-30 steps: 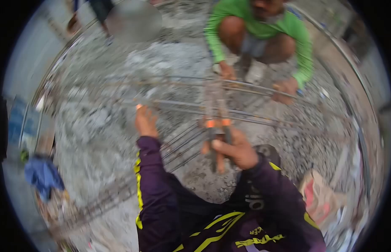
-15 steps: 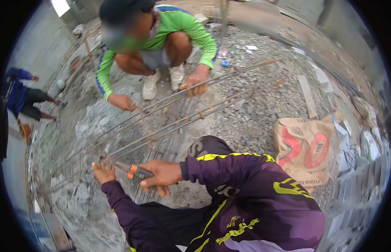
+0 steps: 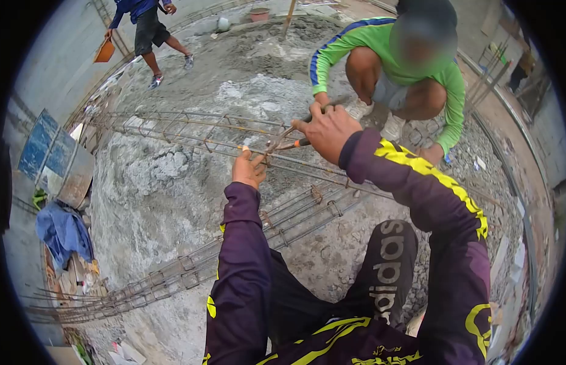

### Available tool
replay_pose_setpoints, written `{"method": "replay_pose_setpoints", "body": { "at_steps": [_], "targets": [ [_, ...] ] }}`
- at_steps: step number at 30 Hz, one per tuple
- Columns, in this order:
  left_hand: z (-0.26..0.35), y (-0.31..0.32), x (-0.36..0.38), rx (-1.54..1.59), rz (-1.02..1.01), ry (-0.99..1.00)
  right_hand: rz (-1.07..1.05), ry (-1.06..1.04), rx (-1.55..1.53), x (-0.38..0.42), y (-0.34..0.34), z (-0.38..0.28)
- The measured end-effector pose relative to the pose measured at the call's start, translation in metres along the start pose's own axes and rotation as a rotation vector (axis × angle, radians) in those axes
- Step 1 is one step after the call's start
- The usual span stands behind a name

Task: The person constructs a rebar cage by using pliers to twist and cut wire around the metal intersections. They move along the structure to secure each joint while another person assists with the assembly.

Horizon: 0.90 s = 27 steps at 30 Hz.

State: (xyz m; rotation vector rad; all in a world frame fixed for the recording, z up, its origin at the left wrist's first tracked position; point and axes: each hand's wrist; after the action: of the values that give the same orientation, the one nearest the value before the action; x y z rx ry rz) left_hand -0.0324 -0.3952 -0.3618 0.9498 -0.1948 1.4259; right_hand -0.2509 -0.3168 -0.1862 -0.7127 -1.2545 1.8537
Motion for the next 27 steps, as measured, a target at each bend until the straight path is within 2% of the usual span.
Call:
{"method": "replay_pose_setpoints", "body": {
  "at_steps": [2, 3, 6, 11, 17, 20, 24, 27],
  "targets": [
    [0.004, 0.002, 0.011, -0.053, 0.000, -0.034, 0.032, -0.093, 0.235, -0.029, 0.008, 0.004],
    [0.003, 0.001, 0.013, -0.082, 0.005, -0.006, -0.017, -0.114, 0.251, -0.042, 0.009, 0.002],
    [0.006, 0.001, 0.017, -0.077, 0.016, -0.006, 0.080, -0.314, 0.501, -0.071, 0.016, -0.002],
    [0.008, -0.007, 0.002, -0.067, -0.018, -0.036, 0.183, -0.472, 0.579, -0.103, 0.015, -0.021],
    [0.004, -0.010, -0.009, -0.020, -0.043, -0.055, -0.085, -0.479, 0.744, -0.113, -0.004, -0.049],
    [0.000, -0.011, -0.012, -0.026, -0.035, -0.056, -0.169, -0.555, 0.940, -0.122, 0.003, -0.048],
    [0.007, -0.011, -0.002, -0.019, -0.044, -0.072, -0.073, -0.517, 0.838, -0.123, 0.009, -0.048],
    [0.009, -0.015, 0.004, 0.006, -0.061, -0.092, -0.114, -0.476, 0.649, -0.126, 0.020, -0.039]
  ]
}}
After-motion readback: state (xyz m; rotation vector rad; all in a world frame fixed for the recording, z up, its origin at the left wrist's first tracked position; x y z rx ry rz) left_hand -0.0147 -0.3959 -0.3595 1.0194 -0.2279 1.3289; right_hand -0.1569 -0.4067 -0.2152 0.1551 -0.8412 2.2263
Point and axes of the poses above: each hand's wrist, its own x-axis away from the middle knuckle, its own y-axis out of the palm, z = x × y, and after that the axes turned 9 degrees about -y, right-handed
